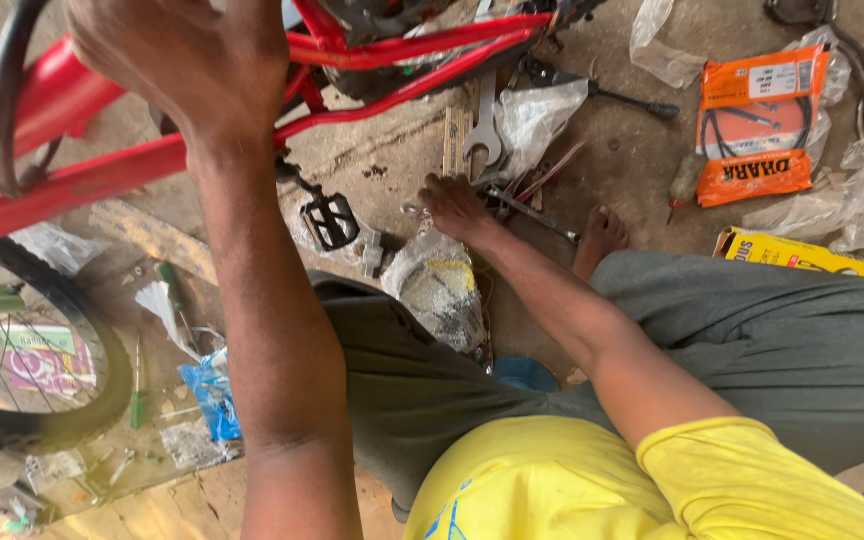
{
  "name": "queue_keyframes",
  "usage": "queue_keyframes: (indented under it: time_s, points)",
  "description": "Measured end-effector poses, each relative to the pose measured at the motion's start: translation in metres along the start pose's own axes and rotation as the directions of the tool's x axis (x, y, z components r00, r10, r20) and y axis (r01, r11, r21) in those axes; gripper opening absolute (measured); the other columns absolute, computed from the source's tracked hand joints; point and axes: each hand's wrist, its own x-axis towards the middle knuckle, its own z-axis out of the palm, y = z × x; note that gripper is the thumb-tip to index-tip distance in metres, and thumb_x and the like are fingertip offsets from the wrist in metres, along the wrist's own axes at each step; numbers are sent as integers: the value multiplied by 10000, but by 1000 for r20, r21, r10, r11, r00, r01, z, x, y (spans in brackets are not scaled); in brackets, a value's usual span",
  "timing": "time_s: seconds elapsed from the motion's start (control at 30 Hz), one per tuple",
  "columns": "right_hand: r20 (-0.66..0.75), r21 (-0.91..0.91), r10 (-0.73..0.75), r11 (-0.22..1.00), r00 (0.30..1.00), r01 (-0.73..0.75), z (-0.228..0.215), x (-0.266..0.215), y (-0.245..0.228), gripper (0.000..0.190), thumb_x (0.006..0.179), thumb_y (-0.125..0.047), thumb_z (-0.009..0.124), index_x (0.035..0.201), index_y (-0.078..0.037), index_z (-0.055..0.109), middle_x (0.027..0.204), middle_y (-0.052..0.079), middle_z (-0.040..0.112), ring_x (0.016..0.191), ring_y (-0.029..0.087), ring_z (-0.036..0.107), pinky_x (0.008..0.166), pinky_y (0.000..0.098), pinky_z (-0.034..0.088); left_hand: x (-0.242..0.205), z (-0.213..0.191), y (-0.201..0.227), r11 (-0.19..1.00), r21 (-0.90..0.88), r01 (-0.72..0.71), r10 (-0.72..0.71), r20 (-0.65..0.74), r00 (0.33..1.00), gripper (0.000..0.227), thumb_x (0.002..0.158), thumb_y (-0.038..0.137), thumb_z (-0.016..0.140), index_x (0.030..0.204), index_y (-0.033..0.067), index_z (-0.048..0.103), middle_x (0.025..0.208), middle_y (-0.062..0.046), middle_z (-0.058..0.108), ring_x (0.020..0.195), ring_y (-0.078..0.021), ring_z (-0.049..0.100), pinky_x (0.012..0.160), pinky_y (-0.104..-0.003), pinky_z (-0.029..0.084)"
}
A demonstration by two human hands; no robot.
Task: The person is repairing a red bicycle while sitting on the floor. They use a wrench to tighten bolts on the rear wheel axle and adjust the brake cable.
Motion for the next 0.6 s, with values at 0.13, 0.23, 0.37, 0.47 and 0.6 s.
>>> queue_keyframes:
  time_s: [0.13,0.23,0.37,0.47,0.6]
  points:
    - [-504,555,300,831,810,38,-39,6,8,126,959,-45,532,1019,-59,641,950,97,627,779,199,600,684,352,518,8,-19,20,992,-126,-22,20,-12,1000,620,964,648,711,953,57,524,856,-113,541,839,-297,587,777,-487,413]
    - [-327,940,817,230,474,252,-75,1,10,198,1066,-259,541,992,-92,616,791,24,577,667,143,537,614,306,460,12,-24,27,983,-174,57,-52,30,998,713,958,731,690,1086,40,568,895,-89,596,866,-259,641,776,-462,472]
    - [-26,784,893,-261,449,564,-128,-7,26,353,1074,-437,510,965,-114,602,663,-2,493,547,122,435,529,305,381,14,-23,23,981,-174,82,-77,33,996,1007,924,807,668,1354,-80,463,875,-108,631,852,-266,707,784,-484,521]
    - [-2,641,804,-456,595,617,-150,-1,29,396,1067,-475,517,944,-109,603,657,-2,491,545,131,428,541,321,380,7,-21,15,988,-153,-13,16,23,1000,915,944,715,636,1460,-6,412,1207,-143,648,1132,-282,708,935,-446,527]
    - [57,510,699,-634,713,581,-163,14,34,424,1018,-506,505,905,-111,611,640,15,499,551,163,449,581,360,413,4,-20,12,983,-181,-19,26,33,999,958,951,698,654,1528,-13,375,1343,-179,643,1207,-315,695,1006,-443,530]
